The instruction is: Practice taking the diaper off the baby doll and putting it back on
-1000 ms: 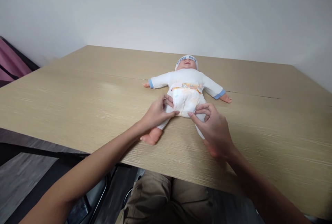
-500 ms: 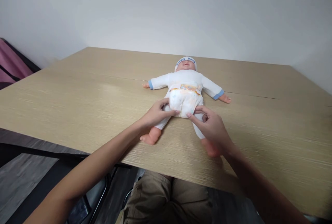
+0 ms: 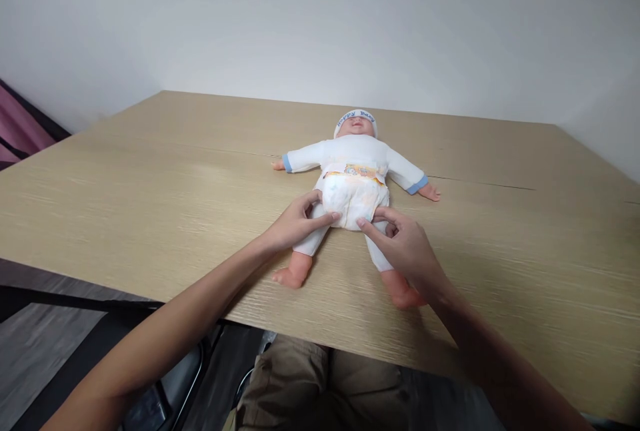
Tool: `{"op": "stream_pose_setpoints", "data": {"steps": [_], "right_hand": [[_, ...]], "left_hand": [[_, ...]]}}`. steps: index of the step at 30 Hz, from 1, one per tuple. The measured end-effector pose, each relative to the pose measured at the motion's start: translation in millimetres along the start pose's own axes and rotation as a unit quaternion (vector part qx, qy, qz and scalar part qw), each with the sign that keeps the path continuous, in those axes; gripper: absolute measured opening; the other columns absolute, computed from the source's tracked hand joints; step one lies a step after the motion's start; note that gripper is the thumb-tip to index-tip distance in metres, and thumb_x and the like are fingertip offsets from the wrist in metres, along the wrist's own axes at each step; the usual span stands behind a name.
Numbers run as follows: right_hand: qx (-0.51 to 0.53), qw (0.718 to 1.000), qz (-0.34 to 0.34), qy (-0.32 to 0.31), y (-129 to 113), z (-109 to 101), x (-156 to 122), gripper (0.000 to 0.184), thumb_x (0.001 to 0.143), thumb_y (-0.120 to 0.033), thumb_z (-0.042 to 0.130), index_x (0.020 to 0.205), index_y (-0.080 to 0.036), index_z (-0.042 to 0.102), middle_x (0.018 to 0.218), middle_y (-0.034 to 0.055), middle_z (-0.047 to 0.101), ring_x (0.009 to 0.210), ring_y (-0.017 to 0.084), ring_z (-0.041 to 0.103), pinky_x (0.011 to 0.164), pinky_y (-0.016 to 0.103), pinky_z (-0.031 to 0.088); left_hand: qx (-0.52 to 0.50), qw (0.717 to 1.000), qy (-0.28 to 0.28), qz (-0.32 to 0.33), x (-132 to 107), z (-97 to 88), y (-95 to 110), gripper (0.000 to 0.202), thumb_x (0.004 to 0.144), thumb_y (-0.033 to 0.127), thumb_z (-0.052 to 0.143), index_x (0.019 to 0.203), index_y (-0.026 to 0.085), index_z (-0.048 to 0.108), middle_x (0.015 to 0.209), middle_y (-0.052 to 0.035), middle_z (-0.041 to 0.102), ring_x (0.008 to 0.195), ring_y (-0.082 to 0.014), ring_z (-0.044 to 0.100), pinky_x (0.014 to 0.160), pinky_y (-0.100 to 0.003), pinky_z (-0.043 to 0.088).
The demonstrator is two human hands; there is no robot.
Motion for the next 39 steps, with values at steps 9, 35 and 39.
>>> {"op": "stream_pose_setpoints", "data": {"steps": [9, 35, 39], "right_hand": [[0.174, 0.983, 0.034, -0.052, 25, 11, 9, 0.045, 0.091, -0.067, 0.081, 0.106, -0.024, 0.077, 0.094, 0.0032, 0.076, 0.08, 0.021, 0.063, 0.068, 0.031, 0.048], [0.036, 0.997, 0.027, 0.058, 18, -12, -1, 0.049, 0.089, -0.07, 0.077, 0.101, -0.023, 0.08, 0.079, -0.0005, 0.056, 0.068, 0.018, 0.045, 0.063, 0.035, 0.038], [0.035, 0.997, 0.009, 0.071, 24, -12, 4, 0.053, 0.087, -0.072, 0.077, 0.101, -0.022, 0.08, 0.095, 0.0034, 0.061, 0.073, 0.018, 0.048, 0.07, 0.037, 0.044]], "left_hand": [[-0.15, 0.986, -0.054, -0.058, 4, 3.1, -4, 0.044, 0.094, 0.044, 0.088, 0.127, 0.019, 0.074, 0.139, -0.0138, 0.077, 0.131, -0.0318, 0.071, 0.112, -0.044, 0.054], [-0.164, 0.977, -0.014, -0.133, 5, -5.8, 1, 0.047, 0.084, 0.051, 0.094, 0.115, 0.017, 0.082, 0.127, -0.0163, 0.083, 0.117, -0.0344, 0.075, 0.102, -0.047, 0.06], [-0.162, 0.976, -0.016, -0.146, 2, -12.1, 1, 0.045, 0.085, 0.053, 0.093, 0.108, 0.016, 0.082, 0.119, -0.0157, 0.084, 0.111, -0.0318, 0.075, 0.098, -0.044, 0.06]]}}
Point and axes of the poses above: each hand's wrist, its own x-axis towards the middle knuckle, its own z-axis out of the palm, y = z × x, the point moved 7 cm from there along x, towards the middle knuckle
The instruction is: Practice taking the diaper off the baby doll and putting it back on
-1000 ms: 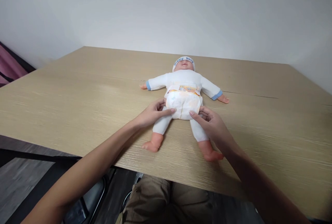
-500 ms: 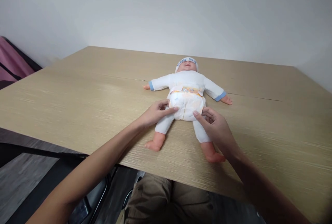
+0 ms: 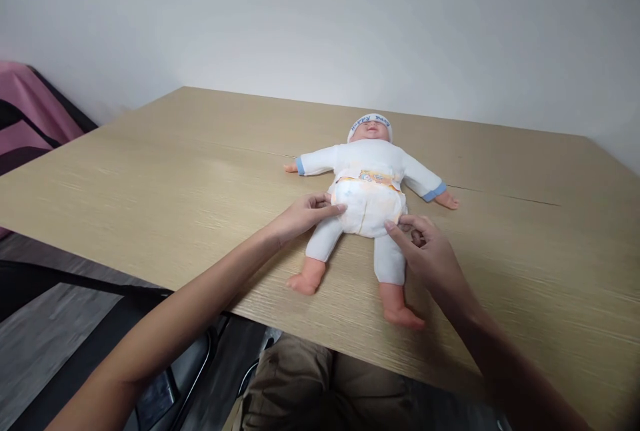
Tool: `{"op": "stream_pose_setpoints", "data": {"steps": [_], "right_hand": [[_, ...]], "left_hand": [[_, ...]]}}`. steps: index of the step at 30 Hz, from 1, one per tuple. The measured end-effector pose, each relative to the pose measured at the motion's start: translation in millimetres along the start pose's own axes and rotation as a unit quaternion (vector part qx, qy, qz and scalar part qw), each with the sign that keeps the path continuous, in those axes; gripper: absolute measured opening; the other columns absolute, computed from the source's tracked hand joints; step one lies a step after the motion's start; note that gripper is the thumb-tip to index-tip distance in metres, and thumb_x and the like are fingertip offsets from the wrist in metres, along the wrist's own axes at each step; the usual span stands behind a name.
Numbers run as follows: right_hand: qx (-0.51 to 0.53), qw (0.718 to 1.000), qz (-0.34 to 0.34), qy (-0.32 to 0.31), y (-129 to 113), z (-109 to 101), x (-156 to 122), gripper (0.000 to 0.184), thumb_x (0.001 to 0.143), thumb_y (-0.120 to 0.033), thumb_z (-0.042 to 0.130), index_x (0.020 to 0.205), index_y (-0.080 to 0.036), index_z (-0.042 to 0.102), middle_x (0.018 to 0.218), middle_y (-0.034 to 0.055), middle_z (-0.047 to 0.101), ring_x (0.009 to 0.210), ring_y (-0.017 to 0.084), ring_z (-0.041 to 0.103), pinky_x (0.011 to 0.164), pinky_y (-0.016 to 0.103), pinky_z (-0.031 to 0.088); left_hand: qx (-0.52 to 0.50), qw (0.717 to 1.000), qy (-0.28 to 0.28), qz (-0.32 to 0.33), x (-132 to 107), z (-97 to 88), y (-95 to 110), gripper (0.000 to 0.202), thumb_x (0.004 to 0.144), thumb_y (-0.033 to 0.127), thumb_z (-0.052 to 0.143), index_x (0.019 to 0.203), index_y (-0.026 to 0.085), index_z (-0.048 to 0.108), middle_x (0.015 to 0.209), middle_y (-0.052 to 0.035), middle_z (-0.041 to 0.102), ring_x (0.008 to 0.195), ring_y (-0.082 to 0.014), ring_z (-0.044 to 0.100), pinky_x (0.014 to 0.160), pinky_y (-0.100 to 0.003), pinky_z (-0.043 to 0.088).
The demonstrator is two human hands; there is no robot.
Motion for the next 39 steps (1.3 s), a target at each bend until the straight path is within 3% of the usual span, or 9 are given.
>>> {"op": "stream_pose_setpoints", "data": {"steps": [8, 11, 15, 18, 22, 25, 29, 33, 39], "right_hand": [[0.024, 0.99, 0.055, -0.124, 9, -15, 4, 0.055, 0.09, -0.076, 0.076, 0.108, -0.024, 0.078, 0.085, 0.0036, 0.072, 0.076, 0.022, 0.063, 0.068, 0.035, 0.049], [-0.048, 0.997, 0.014, -0.064, 11, -46, 26, 0.052, 0.092, -0.073, 0.075, 0.11, -0.024, 0.078, 0.093, 0.0073, 0.079, 0.078, 0.025, 0.068, 0.073, 0.039, 0.055], [-0.231, 0.96, -0.145, 0.068, 5, -65, 82, 0.053, 0.093, -0.064, 0.073, 0.122, -0.02, 0.076, 0.119, 0.0182, 0.08, 0.11, 0.039, 0.071, 0.106, 0.057, 0.052], [-0.307, 0.932, -0.188, 0.028, 8, -38, 127, 0.06, 0.094, -0.056, 0.069, 0.137, -0.015, 0.07, 0.139, 0.0251, 0.074, 0.132, 0.046, 0.064, 0.114, 0.061, 0.047], [-0.339, 0.933, -0.116, -0.032, 11, -4, 157, 0.048, 0.098, -0.044, 0.061, 0.131, -0.012, 0.072, 0.129, 0.0262, 0.078, 0.113, 0.044, 0.072, 0.093, 0.051, 0.055], [-0.343, 0.934, -0.094, -0.028, 1, -4, 151, 0.043, 0.098, -0.039, 0.06, 0.13, -0.012, 0.072, 0.129, 0.0274, 0.078, 0.11, 0.044, 0.073, 0.089, 0.049, 0.054], [-0.29, 0.95, -0.091, -0.075, -13, -26, 118, 0.046, 0.096, -0.038, 0.062, 0.136, -0.017, 0.072, 0.13, 0.0216, 0.08, 0.112, 0.042, 0.073, 0.09, 0.047, 0.053], [-0.2, 0.964, -0.125, -0.123, -33, -62, 52, 0.054, 0.089, -0.04, 0.063, 0.14, -0.025, 0.073, 0.135, 0.0167, 0.081, 0.116, 0.042, 0.075, 0.09, 0.051, 0.054], [-0.183, 0.956, -0.167, -0.155, -44, -105, -98, 0.057, 0.081, -0.034, 0.072, 0.136, -0.048, 0.078, 0.128, 0.0069, 0.084, 0.111, 0.044, 0.08, 0.088, 0.056, 0.064]], "left_hand": [[0.041, 0.999, -0.015, 0.023, -11, -11.3, 1, 0.04, 0.093, 0.052, 0.085, 0.116, 0.02, 0.08, 0.127, -0.0123, 0.081, 0.118, -0.0296, 0.072, 0.103, -0.043, 0.055], [0.153, 0.987, 0.014, 0.052, -7, -31.7, 10, 0.041, 0.099, 0.054, 0.078, 0.124, 0.022, 0.077, 0.132, -0.0115, 0.079, 0.115, -0.0281, 0.072, 0.104, -0.045, 0.054], [0.426, 0.877, 0.141, 0.172, 25, -61.0, 43, 0.04, 0.1, 0.047, 0.074, 0.128, 0.02, 0.07, 0.138, -0.0144, 0.073, 0.125, -0.0324, 0.063, 0.112, -0.05, 0.048], [0.577, 0.774, 0.198, 0.167, 70, -66.0, 55, 0.054, 0.098, 0.047, 0.076, 0.141, 0.018, 0.063, 0.15, -0.0204, 0.066, 0.142, -0.0412, 0.052, 0.12, -0.056, 0.039], [0.631, 0.751, 0.173, 0.09, 116, -56.9, 58, 0.052, 0.1, 0.044, 0.071, 0.14, 0.011, 0.065, 0.14, -0.0254, 0.072, 0.133, -0.0429, 0.062, 0.114, -0.052, 0.043], [0.614, 0.765, 0.182, 0.07, 109, -47.8, 69, 0.045, 0.099, 0.045, 0.068, 0.127, 0.01, 0.069, 0.121, -0.0242, 0.078, 0.112, -0.0404, 0.071, 0.1, -0.047, 0.049], [0.541, 0.814, 0.205, 0.055, 43, -31.3, 82, 0.04, 0.093, 0.049, 0.075, 0.116, 0.017, 0.065, 0.106, -0.0155, 0.077, 0.096, -0.0356, 0.071, 0.083, -0.041, 0.048], [0.415, 0.878, 0.228, 0.078, -77, 7.1, 71, 0.05, 0.088, 0.056, 0.081, 0.118, 0.024, 0.056, 0.101, -0.0102, 0.072, 0.099, -0.0372, 0.068, 0.084, -0.042, 0.045], [0.339, 0.932, 0.124, -0.011, -269, 84.3, -47, 0.051, 0.082, 0.045, 0.083, 0.126, 0.036, 0.058, 0.122, -0.0111, 0.072, 0.111, -0.0415, 0.068, 0.09, -0.05, 0.05]]}}
Point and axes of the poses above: each hand's wrist, its own x-axis towards the middle knuckle, its own z-axis out of the palm, y = z × x, the point moved 7 cm from there along x, towards the middle knuckle
